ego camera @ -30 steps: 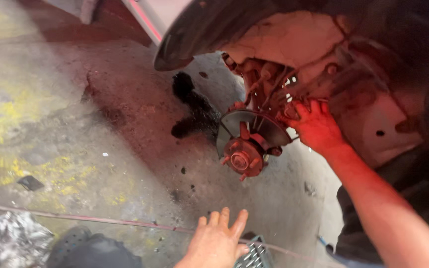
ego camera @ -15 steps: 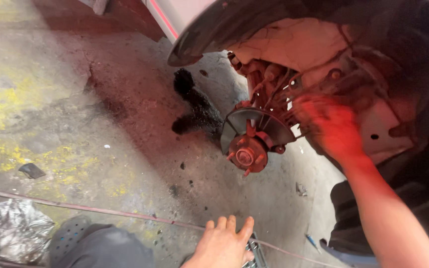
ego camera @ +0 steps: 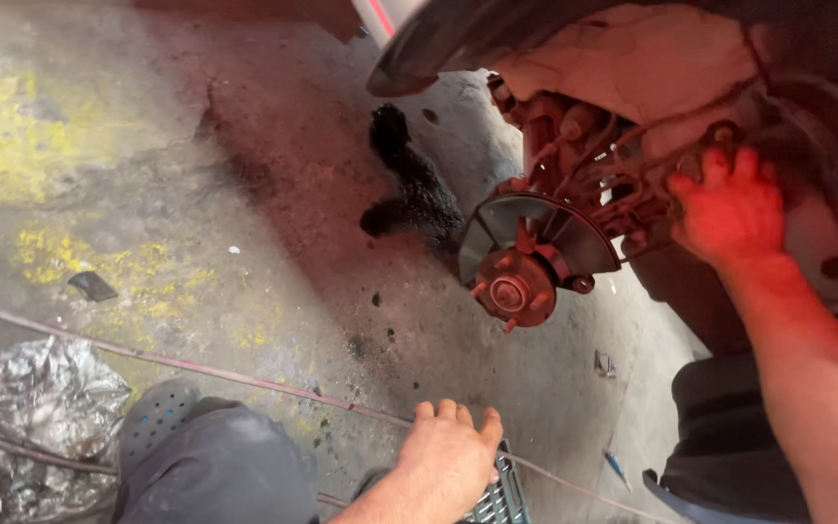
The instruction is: The person kneels beside a raised vehicle and cleans brake components by hand. They handle the brake disc and caliper bracket, wipe the disc and hub surfaces with a rag, and rub down the rusty hub and surrounding parts, repositioning the rag as it becomes soiled.
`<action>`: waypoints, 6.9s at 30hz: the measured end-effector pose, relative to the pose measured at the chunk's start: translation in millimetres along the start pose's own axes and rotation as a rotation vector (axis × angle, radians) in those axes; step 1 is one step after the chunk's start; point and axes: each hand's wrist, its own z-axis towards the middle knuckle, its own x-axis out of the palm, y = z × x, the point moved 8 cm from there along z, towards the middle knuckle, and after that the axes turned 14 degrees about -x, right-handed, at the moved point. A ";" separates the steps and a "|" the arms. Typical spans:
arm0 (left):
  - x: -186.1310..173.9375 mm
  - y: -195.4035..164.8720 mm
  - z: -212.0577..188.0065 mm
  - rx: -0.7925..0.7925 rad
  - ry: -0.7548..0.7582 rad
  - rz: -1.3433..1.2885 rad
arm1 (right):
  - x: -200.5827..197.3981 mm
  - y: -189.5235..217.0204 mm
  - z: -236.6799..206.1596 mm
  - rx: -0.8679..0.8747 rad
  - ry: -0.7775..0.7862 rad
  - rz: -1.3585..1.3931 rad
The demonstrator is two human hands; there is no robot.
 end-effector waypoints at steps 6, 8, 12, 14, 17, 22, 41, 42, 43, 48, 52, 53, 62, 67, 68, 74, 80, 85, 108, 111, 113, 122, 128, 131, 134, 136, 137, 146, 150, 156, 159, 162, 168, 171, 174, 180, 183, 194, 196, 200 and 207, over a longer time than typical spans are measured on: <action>-3.0 1.4 4.2 -0.003 -0.105 0.002 | 30.5 44.4 12.8 -0.229 -0.065 -0.144; -2.2 5.4 5.1 -0.037 -0.156 0.058 | 39.0 45.3 6.4 -0.239 -0.152 -0.056; 4.7 12.8 8.2 -0.040 -0.097 0.149 | 84.4 3.7 -55.0 0.075 -0.287 0.738; 17.2 18.4 9.2 -0.070 0.068 0.244 | 107.4 -10.9 -100.6 0.243 -0.584 1.472; 24.0 12.1 6.1 -0.053 0.115 0.226 | 116.3 41.8 -182.4 0.382 -0.934 1.370; 39.6 -11.8 -8.4 0.023 -0.008 -0.242 | 158.5 281.4 -237.4 1.150 -0.936 2.771; 59.5 93.2 -71.8 -0.290 -0.427 -0.033 | 104.0 438.2 -200.5 0.632 -0.730 2.662; 68.0 84.0 -77.0 -0.242 -0.418 -0.015 | 115.6 454.7 -183.3 0.804 -0.619 2.829; 81.7 75.1 -83.5 -0.212 -0.409 -0.015 | 119.6 479.3 -175.4 0.969 -0.458 2.979; 105.3 103.9 -70.3 -0.475 -0.573 -0.368 | 41.4 550.7 -163.1 0.615 -0.094 3.402; 65.4 173.5 -42.6 -0.873 -0.612 -0.360 | 6.4 527.4 -185.7 0.030 -0.471 3.252; 58.2 171.3 -35.2 -0.768 -0.647 -0.464 | 10.0 515.2 -187.4 -0.002 -0.607 3.012; 106.1 72.9 -29.7 -0.188 -0.091 0.204 | 164.1 415.3 -162.2 1.248 -1.161 2.646; 128.6 192.3 -59.7 -0.542 0.001 -0.009 | 159.2 282.9 -127.5 0.767 -1.203 1.126; 140.8 217.5 -69.1 -0.594 0.029 0.037 | 153.1 280.5 -112.3 0.660 -1.105 0.969; 213.0 281.9 -92.6 -0.598 0.071 0.053 | 162.1 280.4 -78.3 0.614 -0.740 0.774; 214.1 282.8 -83.4 -0.614 0.170 0.125 | 158.7 280.5 -90.0 0.487 -0.691 0.732; 207.2 251.4 -89.7 -0.577 0.213 0.108 | 171.2 288.0 -65.7 0.515 -0.364 0.654; 226.3 230.1 -69.5 -0.539 0.278 0.118 | 236.2 224.1 -105.9 0.213 -0.067 0.878; 242.0 235.4 -67.3 -0.603 0.429 0.250 | 221.2 183.0 -133.1 0.631 -0.757 1.084; 240.1 226.4 -61.1 -0.510 0.350 0.112 | 220.2 210.8 -99.5 0.624 -0.656 1.422; 224.9 220.2 -71.5 -0.485 0.284 0.085 | 241.6 233.1 -73.5 0.139 -0.103 0.791; 252.0 246.5 -53.7 -0.607 0.387 0.132 | 217.2 216.9 -74.8 0.401 -0.701 0.928; 249.4 246.9 -45.0 -0.598 0.322 0.141 | 187.7 225.9 -57.3 0.227 -0.470 0.798; 244.8 245.6 -40.6 -0.618 0.357 0.156 | 185.8 212.4 -87.7 0.171 -0.105 0.852; 241.8 242.5 -35.9 -0.605 0.383 0.158 | 149.9 171.2 -120.4 0.448 -0.592 0.871; 241.0 239.6 -33.1 -0.594 0.385 0.150 | 124.8 156.1 -143.5 0.543 -0.985 0.782; 237.9 216.9 -40.7 -0.501 0.369 0.086 | 92.8 196.5 -79.0 0.492 -0.627 0.754; 228.5 220.1 -48.0 -0.487 0.339 0.056 | 86.7 193.7 -80.1 0.531 -0.492 0.782; 202.7 204.8 -64.3 -0.428 0.194 0.023 | 92.1 190.9 -71.3 0.333 0.060 0.805; 178.6 192.4 -56.6 -0.493 0.251 0.057 | 109.9 192.6 -104.1 0.292 0.490 0.811; 145.5 172.9 -38.7 -0.408 0.106 -0.030 | 89.0 152.6 -124.5 0.478 0.076 0.748; 184.8 175.9 -60.4 -0.345 0.222 0.000 | 94.2 146.2 -101.3 0.565 -0.436 0.942; 207.0 178.9 -55.2 -0.327 0.224 -0.008 | 114.5 153.6 -68.8 0.634 -0.649 1.145; 210.1 174.0 -51.3 -0.267 0.142 0.043 | 152.4 169.8 -69.3 0.670 -0.657 1.252; 184.8 177.1 -52.3 -0.333 0.010 0.011 | 259.9 329.9 -161.7 0.634 0.066 1.446; 173.9 181.9 -46.5 -0.389 -0.030 -0.295 | 267.3 424.1 -198.1 0.949 -0.058 1.965; 168.7 171.5 -68.1 -0.669 -0.393 -1.251 | 97.2 592.7 -130.9 0.254 -0.333 3.436; 145.4 148.2 -70.1 -0.477 -0.500 -1.066 | 86.2 583.6 -129.7 0.001 -0.496 3.569; 105.6 146.8 -62.5 -0.307 -0.625 -0.561 | 84.6 602.3 -161.6 0.712 -0.133 3.461; 131.7 239.4 -28.8 -0.786 -0.422 -0.668 | 20.9 545.2 -197.3 0.101 -0.294 2.685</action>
